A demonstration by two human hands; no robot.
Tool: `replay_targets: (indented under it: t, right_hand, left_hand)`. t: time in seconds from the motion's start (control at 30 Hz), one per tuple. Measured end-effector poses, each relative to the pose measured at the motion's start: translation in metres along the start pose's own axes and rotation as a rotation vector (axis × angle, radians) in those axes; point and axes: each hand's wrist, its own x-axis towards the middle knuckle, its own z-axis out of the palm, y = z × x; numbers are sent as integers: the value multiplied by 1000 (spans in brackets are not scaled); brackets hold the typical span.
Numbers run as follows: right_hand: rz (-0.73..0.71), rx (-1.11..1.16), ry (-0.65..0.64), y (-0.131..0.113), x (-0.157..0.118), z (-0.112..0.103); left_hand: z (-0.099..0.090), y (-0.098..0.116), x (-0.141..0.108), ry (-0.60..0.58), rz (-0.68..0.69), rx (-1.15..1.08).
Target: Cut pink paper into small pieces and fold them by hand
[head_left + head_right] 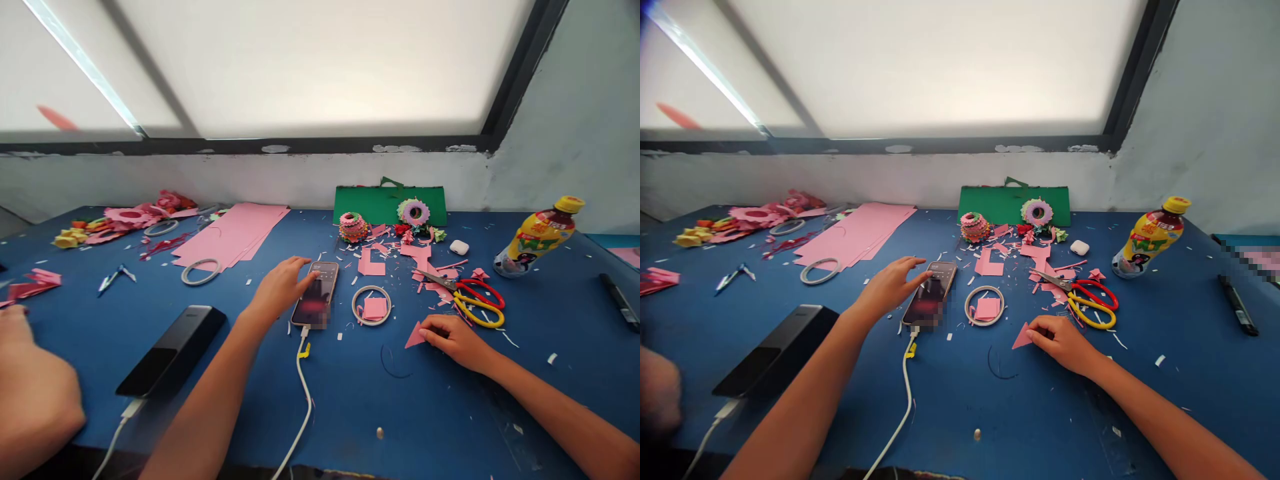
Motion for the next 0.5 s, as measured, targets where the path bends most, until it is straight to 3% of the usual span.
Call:
replay_targets:
  t: [0.03, 0.07, 0.17, 0.23, 0.33, 0.43, 0.5]
  right_hand:
    - [-15, 6, 16, -4, -1, 1]
    - [-34, 12, 31, -8, -3, 2]
    - [-101, 33, 46, -23, -11, 7]
    - [-142, 45, 61, -30, -15, 9]
    - [-165, 40, 59, -30, -18, 7]
    - [-139, -71, 25, -11, -13, -9]
    - [-29, -305, 201, 10, -8, -28]
  left_hand:
    - [6, 16, -7, 77, 80, -85]
    - [14, 34, -15, 70, 161, -203]
    - [47, 86, -50, -173, 305, -553]
    - [69, 109, -71, -284, 332, -704]
    - [87, 124, -85, -364, 298, -882]
    - [88, 122, -81, -282, 219, -998]
    - [84, 118, -76, -209, 206, -1034]
